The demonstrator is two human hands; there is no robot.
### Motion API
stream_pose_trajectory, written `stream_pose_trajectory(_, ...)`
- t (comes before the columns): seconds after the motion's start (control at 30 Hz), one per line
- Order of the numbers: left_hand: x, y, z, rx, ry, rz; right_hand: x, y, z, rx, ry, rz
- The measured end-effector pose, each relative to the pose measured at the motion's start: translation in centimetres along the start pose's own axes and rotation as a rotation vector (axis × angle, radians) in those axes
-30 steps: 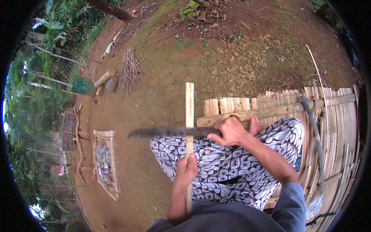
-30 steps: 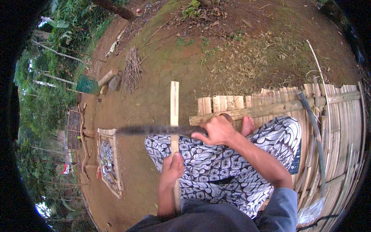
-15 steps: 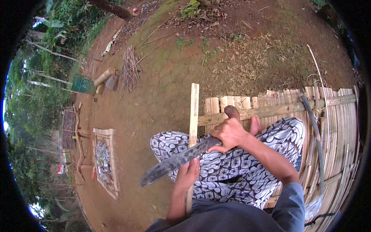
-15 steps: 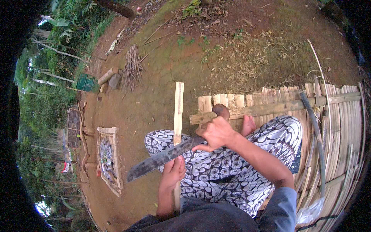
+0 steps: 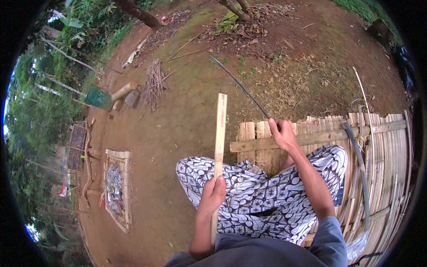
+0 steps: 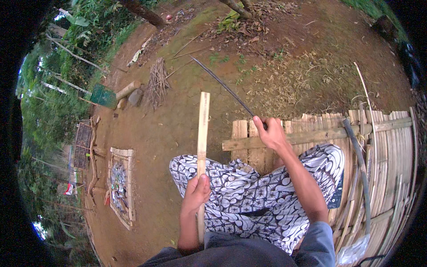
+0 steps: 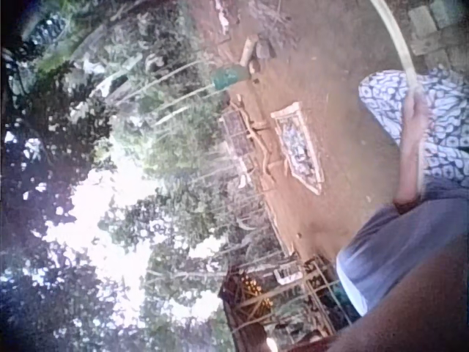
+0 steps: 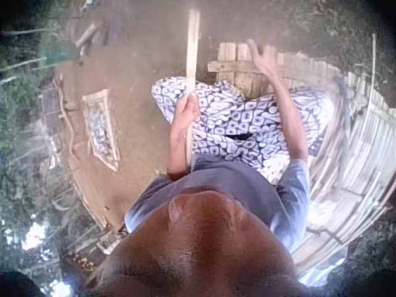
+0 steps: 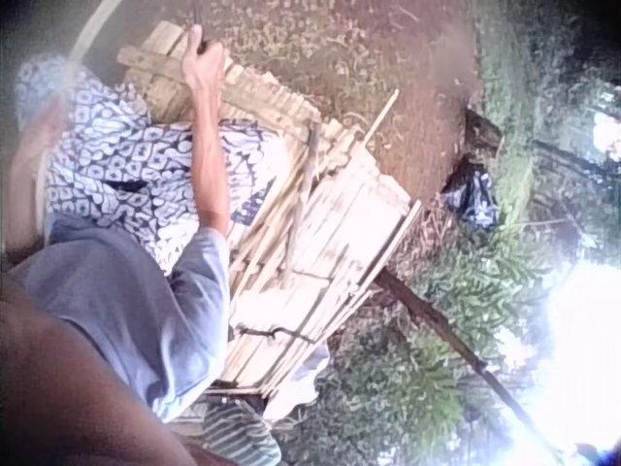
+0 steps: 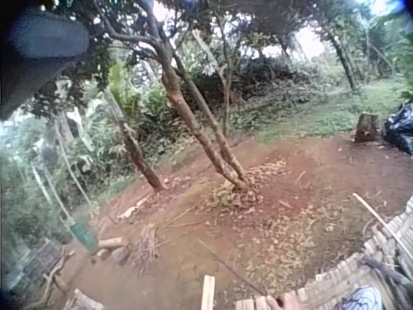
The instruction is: The person sits on a bamboo mat and uses a large knife to shave and smooth a long, thin piece of wood. They hold the wood with one hand and repeatedly scrape the blade along its length to remove splinters and shape the surface.
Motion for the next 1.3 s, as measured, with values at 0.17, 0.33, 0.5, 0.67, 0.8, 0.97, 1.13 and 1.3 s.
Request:
stream_pose_trajectory(0.17,0.1,-0.3,2.0,-0.007,0.085,0.001,-1.8,-1.7,0.6,0.093,0.099,0.109)
stream_pose_trajectory(0.33,-0.8,0.2,2.5,0.029,0.070,-0.014,-3.8,-4.7,2.7,0.367,0.019,0.255)
stream_pose_trajectory(0.5,-1.1,0.3,2.4,-0.106,0.371,-0.008,-4.0,-6.6,4.8,0.739,-0.281,0.147)
stream_pose_trajectory(0.67,-2.0,-1.5,2.5,-0.179,0.536,-0.038,-2.9,-4.7,4.0,0.766,-0.311,0.170)
stream_pose_trajectory(0.8,-1.7,-1.5,0.7,-0.149,0.460,-0.103,-3.4,-3.1,3.2,0.434,-0.259,0.219)
stream_pose_trajectory(0.97,-1.7,-1.3,1.1,-0.076,0.279,-0.066,-3.2,-5.6,5.1,0.642,-0.350,0.231)
stream_pose_trajectory(1.13,-1.7,-1.6,2.2,-0.104,0.344,-0.074,-2.2,-4.1,4.5,0.688,-0.418,0.243)
stream_pose_trajectory(1.3,-2.3,-3.8,2.0,-0.031,0.278,0.033,-1.1,1.7,0.7,-0.060,-0.141,0.170)
Point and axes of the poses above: each hand's wrist, its own y-axis towards the middle knuckle, its own x-axis out of the back of the hand, z = x × y, the point moved 4 cm from there along y, towards the middle knuckle, and after that the axes turned 9 degrees about -x, right-handed, at the moved point
